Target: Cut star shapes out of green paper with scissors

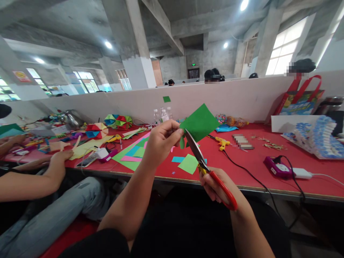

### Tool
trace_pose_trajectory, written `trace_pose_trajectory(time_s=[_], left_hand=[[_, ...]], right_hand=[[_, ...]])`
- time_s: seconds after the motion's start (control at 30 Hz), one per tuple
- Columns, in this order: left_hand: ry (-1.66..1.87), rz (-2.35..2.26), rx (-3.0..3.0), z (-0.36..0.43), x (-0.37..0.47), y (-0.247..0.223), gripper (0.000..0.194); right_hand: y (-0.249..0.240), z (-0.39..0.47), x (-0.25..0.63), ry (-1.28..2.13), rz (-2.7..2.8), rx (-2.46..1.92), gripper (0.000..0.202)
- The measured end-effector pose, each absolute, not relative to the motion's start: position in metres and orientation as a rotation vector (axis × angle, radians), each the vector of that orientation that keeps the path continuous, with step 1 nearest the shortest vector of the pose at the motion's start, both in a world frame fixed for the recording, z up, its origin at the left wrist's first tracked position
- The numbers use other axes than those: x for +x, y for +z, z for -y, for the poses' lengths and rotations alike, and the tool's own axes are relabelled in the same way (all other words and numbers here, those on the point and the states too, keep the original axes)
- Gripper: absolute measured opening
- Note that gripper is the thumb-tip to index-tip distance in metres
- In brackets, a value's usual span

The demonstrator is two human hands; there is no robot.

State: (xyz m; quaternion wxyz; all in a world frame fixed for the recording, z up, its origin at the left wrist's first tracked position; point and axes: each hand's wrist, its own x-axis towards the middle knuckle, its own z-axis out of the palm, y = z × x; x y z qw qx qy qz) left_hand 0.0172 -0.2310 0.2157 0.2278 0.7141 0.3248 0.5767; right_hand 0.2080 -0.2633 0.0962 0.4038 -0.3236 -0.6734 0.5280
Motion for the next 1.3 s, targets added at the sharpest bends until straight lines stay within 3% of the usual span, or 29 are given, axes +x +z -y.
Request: trace_pose_trajectory(time_s=[0.87, 1.3], left_hand=[[1.678, -0.814, 1.842, 0.233, 0.028, 0.212, 0.015], [1.609, -0.828, 1.906, 0.233, 0.026, 0.214, 0.014]], right_hand=[[0.099, 0.264, 0.204, 1.336, 1.647, -0.874, 0.036], [0.104, 0.266, 0.204, 1.313, 1.679, -0.814, 0.053]])
